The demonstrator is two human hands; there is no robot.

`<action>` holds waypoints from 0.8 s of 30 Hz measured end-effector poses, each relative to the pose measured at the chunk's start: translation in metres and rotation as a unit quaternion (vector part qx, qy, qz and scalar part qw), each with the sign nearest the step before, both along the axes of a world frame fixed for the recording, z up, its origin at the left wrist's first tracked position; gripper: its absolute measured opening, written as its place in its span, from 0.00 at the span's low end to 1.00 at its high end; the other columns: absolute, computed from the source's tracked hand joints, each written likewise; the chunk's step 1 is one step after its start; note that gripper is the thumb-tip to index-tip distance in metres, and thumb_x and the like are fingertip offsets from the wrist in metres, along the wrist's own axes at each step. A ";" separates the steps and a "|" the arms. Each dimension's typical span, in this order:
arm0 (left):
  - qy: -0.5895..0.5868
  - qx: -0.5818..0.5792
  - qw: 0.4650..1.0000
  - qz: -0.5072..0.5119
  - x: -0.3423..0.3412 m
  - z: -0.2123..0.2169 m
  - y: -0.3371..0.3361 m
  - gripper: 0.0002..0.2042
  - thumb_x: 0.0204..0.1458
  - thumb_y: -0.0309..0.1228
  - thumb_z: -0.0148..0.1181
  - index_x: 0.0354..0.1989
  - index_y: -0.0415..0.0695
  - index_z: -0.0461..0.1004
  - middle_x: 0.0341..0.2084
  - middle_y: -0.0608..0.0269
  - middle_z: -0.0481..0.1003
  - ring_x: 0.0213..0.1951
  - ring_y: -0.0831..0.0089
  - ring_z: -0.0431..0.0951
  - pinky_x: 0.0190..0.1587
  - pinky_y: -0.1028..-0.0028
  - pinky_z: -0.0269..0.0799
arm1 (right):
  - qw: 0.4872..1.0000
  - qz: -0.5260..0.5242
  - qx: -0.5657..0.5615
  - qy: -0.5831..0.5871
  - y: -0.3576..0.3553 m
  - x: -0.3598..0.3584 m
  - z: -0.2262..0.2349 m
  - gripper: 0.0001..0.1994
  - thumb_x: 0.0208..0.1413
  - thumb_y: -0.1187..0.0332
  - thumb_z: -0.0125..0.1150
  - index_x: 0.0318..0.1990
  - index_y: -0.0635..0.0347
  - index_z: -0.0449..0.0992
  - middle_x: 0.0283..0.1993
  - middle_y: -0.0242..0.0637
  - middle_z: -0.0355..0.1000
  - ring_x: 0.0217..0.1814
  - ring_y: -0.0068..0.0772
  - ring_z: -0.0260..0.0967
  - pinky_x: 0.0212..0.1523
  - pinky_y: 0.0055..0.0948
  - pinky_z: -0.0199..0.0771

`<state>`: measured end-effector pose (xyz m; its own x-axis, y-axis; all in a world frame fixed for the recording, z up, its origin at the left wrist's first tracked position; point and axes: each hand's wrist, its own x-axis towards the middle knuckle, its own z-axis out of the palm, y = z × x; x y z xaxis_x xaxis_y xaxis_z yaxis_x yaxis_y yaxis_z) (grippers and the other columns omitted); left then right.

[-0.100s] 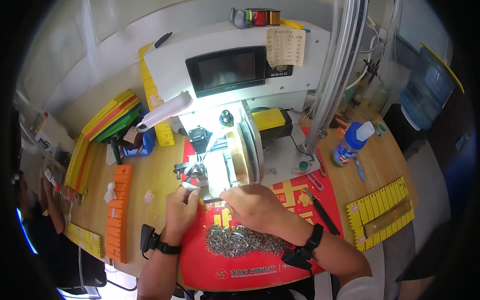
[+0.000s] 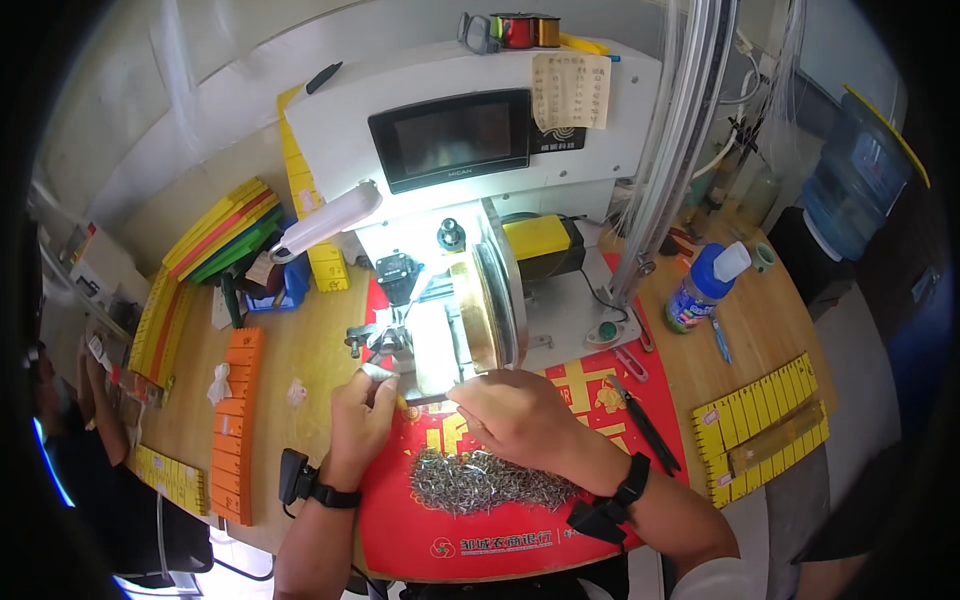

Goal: Using a desktop crimping machine to process and assemble small metal wire terminals or connectors.

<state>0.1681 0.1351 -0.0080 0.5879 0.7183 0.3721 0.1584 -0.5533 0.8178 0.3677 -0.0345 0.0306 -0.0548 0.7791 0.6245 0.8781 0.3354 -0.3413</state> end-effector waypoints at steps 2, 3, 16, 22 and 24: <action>-0.002 0.003 1.000 0.002 0.000 0.000 0.000 0.06 0.62 0.25 0.64 0.35 0.33 0.77 0.19 0.53 0.76 0.20 0.73 0.75 0.25 0.70 0.68 | 0.999 0.002 0.045 0.003 -0.003 0.000 0.002 0.20 0.52 0.79 0.67 0.55 0.60 0.77 0.39 0.39 0.80 0.36 0.43 0.80 0.36 0.36 0.81; 0.004 0.006 1.000 0.005 0.000 0.002 -0.001 0.06 0.62 0.24 0.64 0.35 0.33 0.77 0.19 0.53 0.76 0.20 0.74 0.75 0.25 0.70 0.67 | 0.996 0.007 0.088 0.001 -0.006 -0.002 0.004 0.22 0.50 0.79 0.68 0.55 0.59 0.77 0.40 0.37 0.79 0.35 0.40 0.79 0.36 0.37 0.80; 0.005 0.017 1.000 0.014 0.003 0.005 -0.004 0.04 0.62 0.22 0.62 0.37 0.34 0.78 0.19 0.55 0.76 0.20 0.77 0.73 0.25 0.72 0.66 | 0.985 0.028 0.169 0.003 -0.010 -0.011 0.023 0.25 0.50 0.81 0.66 0.58 0.58 0.76 0.44 0.39 0.82 0.35 0.35 0.80 0.31 0.32 0.79; 0.016 0.015 1.000 0.015 0.002 0.005 -0.005 0.04 0.62 0.23 0.62 0.37 0.34 0.78 0.19 0.55 0.76 0.21 0.77 0.74 0.25 0.72 0.67 | 0.998 0.014 0.059 0.001 -0.024 -0.010 0.013 0.25 0.51 0.78 0.69 0.59 0.56 0.76 0.45 0.38 0.82 0.37 0.37 0.81 0.37 0.35 0.83; 0.010 0.004 1.000 0.011 0.001 0.000 -0.003 0.04 0.62 0.23 0.62 0.38 0.34 0.78 0.19 0.55 0.76 0.21 0.77 0.74 0.26 0.72 0.68 | 1.000 0.005 0.005 -0.021 -0.032 -0.006 0.002 0.25 0.51 0.77 0.70 0.59 0.56 0.77 0.46 0.39 0.82 0.39 0.39 0.81 0.38 0.37 0.84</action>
<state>0.1695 0.1323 -0.0078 0.5789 0.7282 0.3669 0.1871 -0.5565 0.8095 0.3618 -0.0669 0.0326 -0.0896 0.7725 0.6287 0.8879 0.3479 -0.3010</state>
